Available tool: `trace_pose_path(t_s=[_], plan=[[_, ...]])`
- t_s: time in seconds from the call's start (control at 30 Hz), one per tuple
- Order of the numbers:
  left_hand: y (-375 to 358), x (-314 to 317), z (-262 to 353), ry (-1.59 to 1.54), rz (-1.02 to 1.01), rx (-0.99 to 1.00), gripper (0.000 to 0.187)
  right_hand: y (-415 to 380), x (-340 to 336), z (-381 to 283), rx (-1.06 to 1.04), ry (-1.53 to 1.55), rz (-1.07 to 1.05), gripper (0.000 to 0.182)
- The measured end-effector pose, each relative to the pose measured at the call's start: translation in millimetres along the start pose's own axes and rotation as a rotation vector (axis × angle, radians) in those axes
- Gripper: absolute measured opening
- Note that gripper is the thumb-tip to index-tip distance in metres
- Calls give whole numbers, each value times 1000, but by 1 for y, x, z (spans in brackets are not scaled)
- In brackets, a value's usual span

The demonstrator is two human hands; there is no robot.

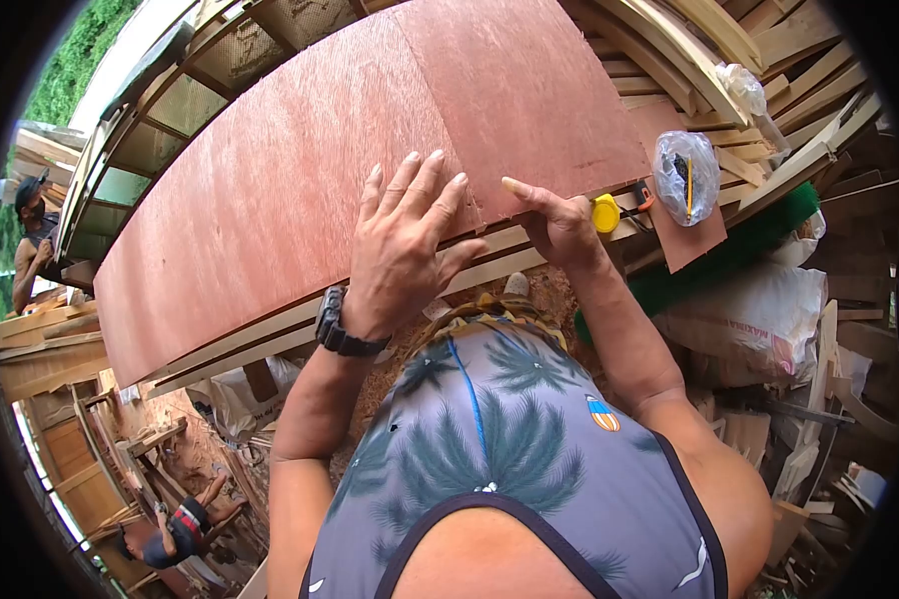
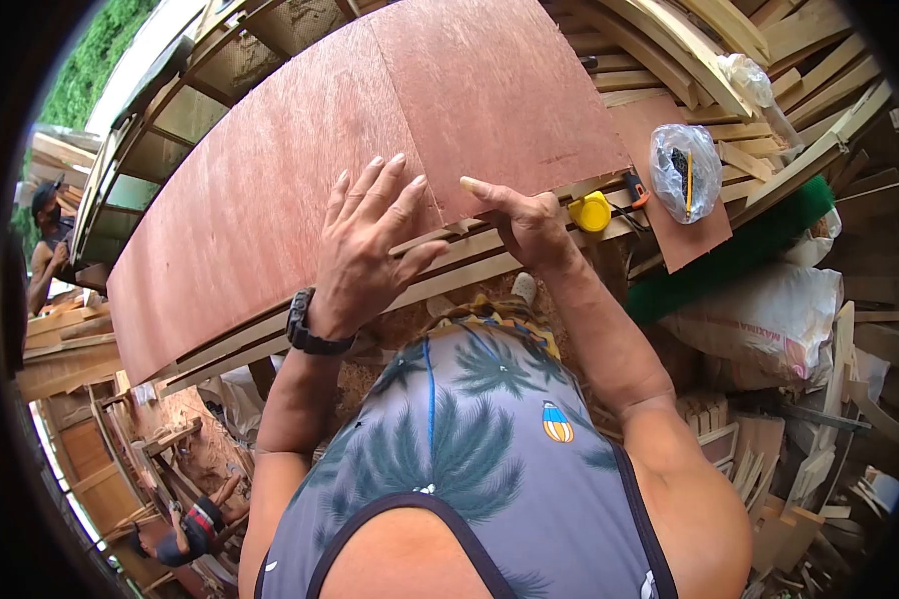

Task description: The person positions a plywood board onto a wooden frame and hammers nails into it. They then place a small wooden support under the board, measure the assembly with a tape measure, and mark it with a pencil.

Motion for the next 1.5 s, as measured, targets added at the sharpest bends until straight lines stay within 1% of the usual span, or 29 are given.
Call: trace_pose_path(t_s=[0.03,0.1,0.17,0.23,0.3,0.37,0.4,0.47,0.5,0.57,0.6,0.67,0.7,0.77,0.93,1.0,1.07,1.1,1.17,1.2,1.27,1.3,1.37,1.4,1.47,1.5], plan=[[3,11,-3,80,-20,-23,57,-1,-1,0,0,11,4,40],[4,17,-4,73,-16,-13,55,0,-1,-1,-14,73,17,40],[1,19,0,138,2,10,56,-3,1,2,-19,134,30,40],[2,19,2,149,-7,18,55,-3,6,6,-45,242,20,40],[2,18,1,133,-10,5,55,-8,13,18,-10,273,11,39],[3,18,0,122,-12,-4,54,-10,16,26,10,398,14,38],[3,18,-1,110,-14,-15,54,-8,14,24,7,399,10,38],[2,19,-1,100,1,-28,54,-5,8,10,-51,226,-3,39],[2,18,-2,89,14,-33,54,-4,8,7,-52,231,-8,39],[2,18,-3,85,4,-50,53,-2,3,5,-35,253,36,30],[3,19,-4,79,-5,-60,52,-2,3,5,-34,255,31,30],[4,17,-4,74,-19,-73,53,-2,5,5,-43,256,-10,37],[4,17,-4,71,-34,-81,53,-2,5,5,-40,257,-15,37],[5,18,-4,75,-33,-82,54,-1,0,3,-82,175,38,31],[2,18,-5,86,-31,-82,54,2,1,0,-63,100,11,32],[2,20,-1,98,-71,-57,52,-4,6,5,-46,90,3,32],[2,23,0,94,-62,-62,51,-12,16,26,19,203,1,32],[1,23,1,89,-57,-56,50,-13,17,26,16,204,-1,32],[-1,24,1,76,-38,-73,50,-15,22,41,176,517,51,32],[-3,25,1,58,-27,-92,50,-12,20,36,175,516,51,32],[-6,27,4,78,-9,-94,49,-4,11,14,82,433,49,34],[-8,27,5,100,11,-96,49,-6,14,15,83,430,45,34],[-13,29,13,128,28,-102,47,-14,30,38,289,946,68,35],[-13,30,15,164,46,-102,47,-10,27,36,281,941,63,35],[-13,30,16,166,78,-96,46,-2,11,8,48,139,-4,33],[-15,29,19,166,100,-89,45,-4,11,3,49,139,-4,33]])
Point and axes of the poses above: each hand's wrist, its own y-axis towards the middle knuckle, its own x-axis out of the palm, z = x × y, the point moved 10 cm from there along y, towards the middle knuckle, and after that the axes turned 4 degrees about -x, right-handed, at the moved point
